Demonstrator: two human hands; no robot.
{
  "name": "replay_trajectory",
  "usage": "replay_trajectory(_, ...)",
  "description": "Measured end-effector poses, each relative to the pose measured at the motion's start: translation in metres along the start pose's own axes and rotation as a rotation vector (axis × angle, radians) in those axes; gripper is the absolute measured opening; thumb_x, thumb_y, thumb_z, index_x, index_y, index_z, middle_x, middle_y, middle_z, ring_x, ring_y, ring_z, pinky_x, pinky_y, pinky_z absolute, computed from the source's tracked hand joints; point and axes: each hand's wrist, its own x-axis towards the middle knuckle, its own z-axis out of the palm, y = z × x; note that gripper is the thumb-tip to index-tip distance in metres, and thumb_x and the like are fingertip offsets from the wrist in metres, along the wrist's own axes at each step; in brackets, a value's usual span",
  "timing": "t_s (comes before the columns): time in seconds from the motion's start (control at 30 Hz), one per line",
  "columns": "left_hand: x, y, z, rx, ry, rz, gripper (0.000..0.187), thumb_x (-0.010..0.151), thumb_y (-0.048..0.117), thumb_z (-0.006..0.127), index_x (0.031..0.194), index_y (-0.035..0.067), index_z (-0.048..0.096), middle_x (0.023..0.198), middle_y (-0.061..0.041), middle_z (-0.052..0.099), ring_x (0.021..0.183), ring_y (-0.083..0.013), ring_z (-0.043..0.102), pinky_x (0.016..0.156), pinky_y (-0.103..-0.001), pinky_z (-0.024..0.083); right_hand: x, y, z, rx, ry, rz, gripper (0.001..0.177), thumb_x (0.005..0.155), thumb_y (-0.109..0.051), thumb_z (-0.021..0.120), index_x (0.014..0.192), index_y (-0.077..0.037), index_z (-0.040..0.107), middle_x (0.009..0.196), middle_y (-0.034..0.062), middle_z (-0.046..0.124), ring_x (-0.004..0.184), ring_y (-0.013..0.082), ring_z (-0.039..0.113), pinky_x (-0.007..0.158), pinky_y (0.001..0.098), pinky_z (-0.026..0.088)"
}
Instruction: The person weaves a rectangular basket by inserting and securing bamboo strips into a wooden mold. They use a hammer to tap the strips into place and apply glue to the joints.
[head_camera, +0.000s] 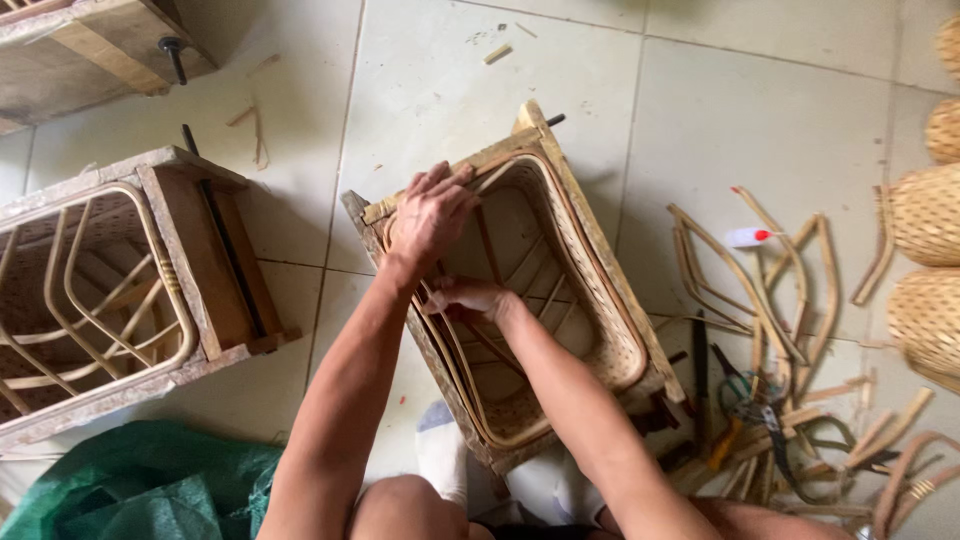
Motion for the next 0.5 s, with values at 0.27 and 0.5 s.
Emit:
replay_trajectory(0.27,-0.001,0.001,-0.001,-0.044,0.094,0.027,0.016,0.092,0.02,0.079,0.104,0.01,0.081,0.122,-0.005,0.076,0.113,-0.0209,0.065,0.094,-0.038,0.049,-0.074,-0.032,0.034,0.22,0.626,-0.266,0.043,0.079,-0.032,0.083,0.111,-0.007,0.07,0.105,0.0043,0.073,0.098,0.0171,0.068,0.088,0.0351,0.058)
replay_trajectory(0.5,-0.003,0.005,-0.003,-0.065,0.12,0.031,0.01,0.09,0.015,0.079,0.094,0.006,0.078,0.122,-0.007,0.076,0.115,-0.0253,0.065,0.095,-0.041,0.047,-0.111,-0.063,0.006,0.727,0.976,-0.71,0.081,0.091,-0.061,0.063,0.139,0.004,0.053,0.123,0.0116,0.067,0.113,0.0216,0.067,0.107,0.0382,0.053)
